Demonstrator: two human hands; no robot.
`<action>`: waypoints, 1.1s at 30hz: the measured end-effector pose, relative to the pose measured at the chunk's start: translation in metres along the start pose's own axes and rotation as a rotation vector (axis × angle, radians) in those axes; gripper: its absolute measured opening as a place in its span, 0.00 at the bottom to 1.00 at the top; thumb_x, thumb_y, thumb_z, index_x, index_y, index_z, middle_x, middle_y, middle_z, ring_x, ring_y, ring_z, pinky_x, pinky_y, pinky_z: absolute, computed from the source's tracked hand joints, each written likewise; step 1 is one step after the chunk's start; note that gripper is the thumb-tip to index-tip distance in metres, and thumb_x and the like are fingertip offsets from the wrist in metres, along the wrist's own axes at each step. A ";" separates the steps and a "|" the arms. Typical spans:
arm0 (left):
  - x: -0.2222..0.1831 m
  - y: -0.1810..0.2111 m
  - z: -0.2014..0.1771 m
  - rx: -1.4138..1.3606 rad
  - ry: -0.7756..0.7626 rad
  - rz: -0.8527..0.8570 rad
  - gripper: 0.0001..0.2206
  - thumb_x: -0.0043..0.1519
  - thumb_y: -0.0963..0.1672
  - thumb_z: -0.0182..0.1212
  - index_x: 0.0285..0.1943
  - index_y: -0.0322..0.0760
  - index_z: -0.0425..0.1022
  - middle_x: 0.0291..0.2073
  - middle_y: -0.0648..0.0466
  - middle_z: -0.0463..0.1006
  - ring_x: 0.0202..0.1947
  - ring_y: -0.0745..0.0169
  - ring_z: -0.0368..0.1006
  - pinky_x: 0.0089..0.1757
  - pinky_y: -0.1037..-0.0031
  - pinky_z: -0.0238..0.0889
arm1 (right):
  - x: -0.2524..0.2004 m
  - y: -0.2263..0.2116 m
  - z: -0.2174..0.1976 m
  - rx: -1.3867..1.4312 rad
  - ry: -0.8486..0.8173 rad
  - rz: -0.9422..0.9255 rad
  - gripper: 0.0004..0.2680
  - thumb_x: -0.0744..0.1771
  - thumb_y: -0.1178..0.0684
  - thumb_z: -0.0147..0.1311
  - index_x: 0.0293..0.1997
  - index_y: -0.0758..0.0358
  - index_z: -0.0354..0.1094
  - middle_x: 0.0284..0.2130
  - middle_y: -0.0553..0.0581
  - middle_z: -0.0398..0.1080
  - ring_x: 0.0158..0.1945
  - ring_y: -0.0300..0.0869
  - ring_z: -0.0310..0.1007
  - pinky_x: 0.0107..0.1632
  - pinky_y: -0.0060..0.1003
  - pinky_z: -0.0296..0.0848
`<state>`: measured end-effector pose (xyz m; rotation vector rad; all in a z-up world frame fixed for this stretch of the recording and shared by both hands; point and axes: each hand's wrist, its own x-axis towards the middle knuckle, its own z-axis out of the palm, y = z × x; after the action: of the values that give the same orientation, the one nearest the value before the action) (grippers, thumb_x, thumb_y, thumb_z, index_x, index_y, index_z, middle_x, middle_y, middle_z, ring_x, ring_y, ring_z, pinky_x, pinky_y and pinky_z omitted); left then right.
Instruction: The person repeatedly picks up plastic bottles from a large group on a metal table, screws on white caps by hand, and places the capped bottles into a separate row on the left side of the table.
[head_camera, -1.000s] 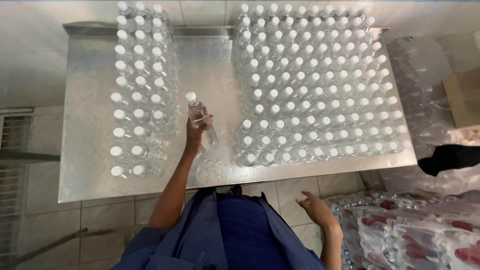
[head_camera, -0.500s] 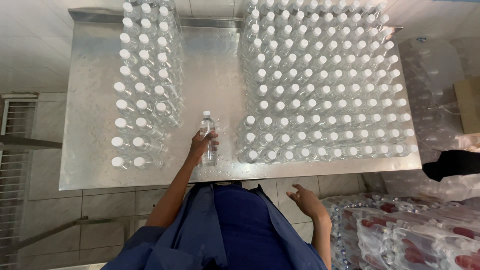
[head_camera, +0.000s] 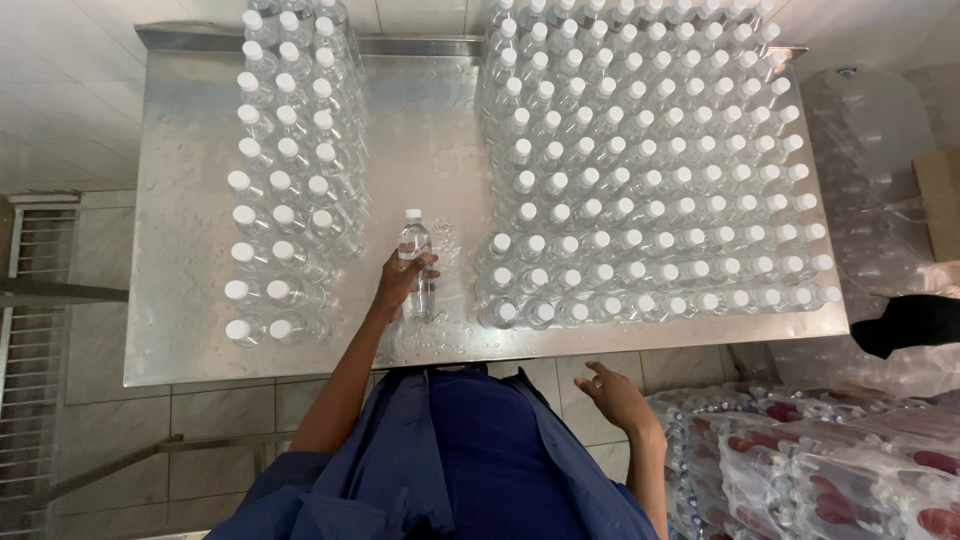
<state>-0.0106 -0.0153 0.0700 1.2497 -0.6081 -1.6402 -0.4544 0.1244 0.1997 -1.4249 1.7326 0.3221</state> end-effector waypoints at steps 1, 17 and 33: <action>0.004 -0.003 -0.002 -0.002 -0.023 0.017 0.28 0.70 0.49 0.69 0.75 0.35 0.62 0.63 0.34 0.80 0.53 0.39 0.84 0.46 0.50 0.83 | 0.003 0.002 0.001 0.010 0.002 -0.002 0.24 0.74 0.36 0.49 0.78 0.56 0.62 0.60 0.71 0.77 0.67 0.63 0.76 0.65 0.62 0.75; -0.011 0.035 0.023 -0.010 -0.039 0.125 0.26 0.69 0.49 0.69 0.71 0.35 0.63 0.60 0.35 0.81 0.49 0.45 0.85 0.44 0.54 0.83 | -0.005 -0.005 0.002 -0.014 -0.006 0.001 0.24 0.74 0.35 0.49 0.78 0.56 0.63 0.60 0.69 0.77 0.66 0.61 0.77 0.64 0.61 0.77; -0.051 0.136 0.056 0.016 -0.284 0.581 0.39 0.44 0.32 0.86 0.63 0.30 0.65 0.46 0.33 0.82 0.41 0.46 0.85 0.41 0.58 0.87 | -0.037 -0.106 -0.069 -0.172 0.106 -0.214 0.21 0.74 0.38 0.47 0.77 0.52 0.64 0.58 0.65 0.79 0.65 0.58 0.79 0.62 0.58 0.78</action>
<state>-0.0084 -0.0357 0.2247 0.7493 -1.0497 -1.3191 -0.3903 0.0698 0.3010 -1.7636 1.6484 0.2886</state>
